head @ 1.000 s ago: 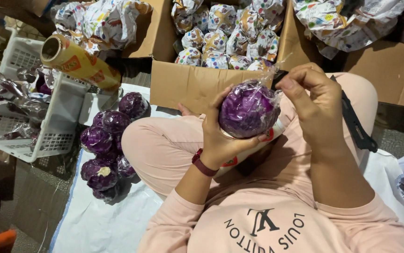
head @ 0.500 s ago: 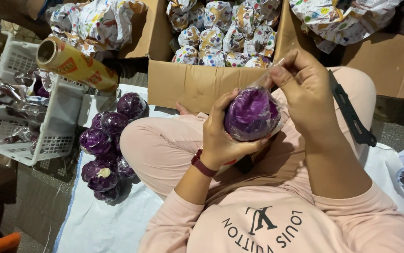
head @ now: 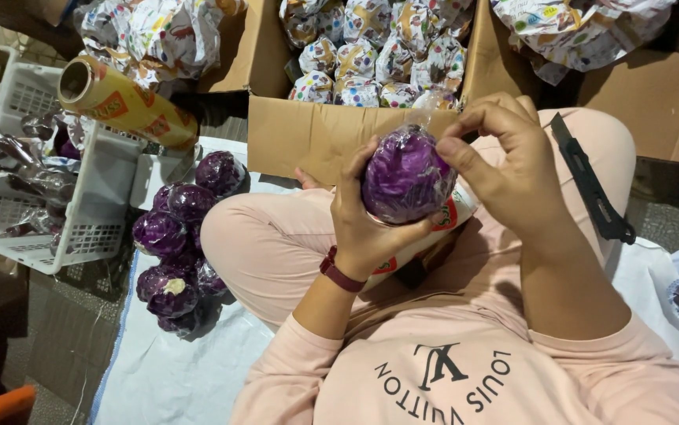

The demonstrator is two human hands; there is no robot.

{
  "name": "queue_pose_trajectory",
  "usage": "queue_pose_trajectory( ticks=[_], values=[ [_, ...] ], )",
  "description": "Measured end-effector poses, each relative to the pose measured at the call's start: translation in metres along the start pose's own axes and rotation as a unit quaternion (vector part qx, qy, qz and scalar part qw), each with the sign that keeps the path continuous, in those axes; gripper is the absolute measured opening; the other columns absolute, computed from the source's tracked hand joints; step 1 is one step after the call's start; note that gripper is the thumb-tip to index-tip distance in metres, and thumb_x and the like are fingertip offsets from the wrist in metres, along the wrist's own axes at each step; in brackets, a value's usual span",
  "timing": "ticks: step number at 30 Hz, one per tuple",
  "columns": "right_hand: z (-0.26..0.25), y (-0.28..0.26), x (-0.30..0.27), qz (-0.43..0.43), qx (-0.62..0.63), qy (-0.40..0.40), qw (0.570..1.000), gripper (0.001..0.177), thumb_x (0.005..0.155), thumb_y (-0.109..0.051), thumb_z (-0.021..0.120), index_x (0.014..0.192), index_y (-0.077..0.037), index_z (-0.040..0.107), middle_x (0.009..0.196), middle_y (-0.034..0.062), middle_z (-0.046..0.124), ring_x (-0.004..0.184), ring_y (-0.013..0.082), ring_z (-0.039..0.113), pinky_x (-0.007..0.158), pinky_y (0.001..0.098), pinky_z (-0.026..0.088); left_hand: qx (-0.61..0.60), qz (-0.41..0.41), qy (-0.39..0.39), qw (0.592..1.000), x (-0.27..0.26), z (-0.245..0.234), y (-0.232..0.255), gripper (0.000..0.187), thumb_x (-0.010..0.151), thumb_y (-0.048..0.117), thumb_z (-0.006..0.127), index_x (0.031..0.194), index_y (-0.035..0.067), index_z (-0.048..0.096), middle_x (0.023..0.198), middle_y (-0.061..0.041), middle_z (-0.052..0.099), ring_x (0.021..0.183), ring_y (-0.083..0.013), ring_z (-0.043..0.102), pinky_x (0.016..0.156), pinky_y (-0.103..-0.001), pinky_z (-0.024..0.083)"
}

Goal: The person sits on the floor and wraps individual red cabbages in plastic wrap. They unwrap a cabbage from a paper bag, pull a sheet of plastic wrap from a roll, wrap the cabbage, and place it on a growing pile. The process is repeated with multiple cabbages.

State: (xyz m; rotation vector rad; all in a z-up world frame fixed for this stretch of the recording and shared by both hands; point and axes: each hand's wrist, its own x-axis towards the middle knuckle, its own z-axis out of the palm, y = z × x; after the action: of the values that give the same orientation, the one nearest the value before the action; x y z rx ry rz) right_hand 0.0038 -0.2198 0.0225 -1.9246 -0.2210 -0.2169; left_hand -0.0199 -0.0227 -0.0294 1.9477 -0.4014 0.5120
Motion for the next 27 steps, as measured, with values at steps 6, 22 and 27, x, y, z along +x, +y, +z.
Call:
queue_pose_trajectory(
  ticks=[6, 22, 27],
  values=[
    [0.020, 0.001, 0.005, -0.002, -0.033, 0.015, 0.999, 0.035, 0.099, -0.045, 0.067, 0.099, -0.010, 0.069, 0.100, 0.0043, 0.059, 0.107, 0.0215, 0.047, 0.092, 0.0367, 0.040, -0.005, 0.029, 0.003, 1.000, -0.001, 0.004, 0.001, 0.095, 0.070, 0.034, 0.093, 0.146, 0.013, 0.041, 0.146, -0.015, 0.054, 0.141, -0.0325, 0.057, 0.126, -0.046, 0.044],
    [0.070, 0.002, -0.021, 0.181, 0.413, 0.048, 0.891, 0.070, 0.091, -0.045, 0.073, 0.140, -0.020, 0.029, 0.134, 0.0070, 0.047, 0.120, 0.0185, 0.048, 0.088, 0.0326, 0.050, -0.029, -0.011, 0.101, 0.994, 0.000, 0.009, -0.017, 0.105, 0.071, 0.050, 0.088, 0.152, 0.007, 0.037, 0.148, -0.024, 0.046, 0.136, -0.0420, 0.052, 0.113, -0.053, 0.047],
    [0.064, 0.026, -0.020, 0.129, 0.430, 0.056, 0.892, 0.072, 0.084, -0.014, 0.082, 0.145, -0.018, 0.043, 0.136, 0.0063, 0.058, 0.121, 0.0153, 0.061, 0.097, 0.0303, 0.058, -0.125, 0.010, -0.001, 0.992, 0.005, 0.005, -0.023, 0.101, 0.094, 0.078, 0.048, 0.164, 0.008, 0.024, 0.165, -0.020, 0.025, 0.152, -0.0374, 0.032, 0.118, -0.048, 0.043]
  ],
)
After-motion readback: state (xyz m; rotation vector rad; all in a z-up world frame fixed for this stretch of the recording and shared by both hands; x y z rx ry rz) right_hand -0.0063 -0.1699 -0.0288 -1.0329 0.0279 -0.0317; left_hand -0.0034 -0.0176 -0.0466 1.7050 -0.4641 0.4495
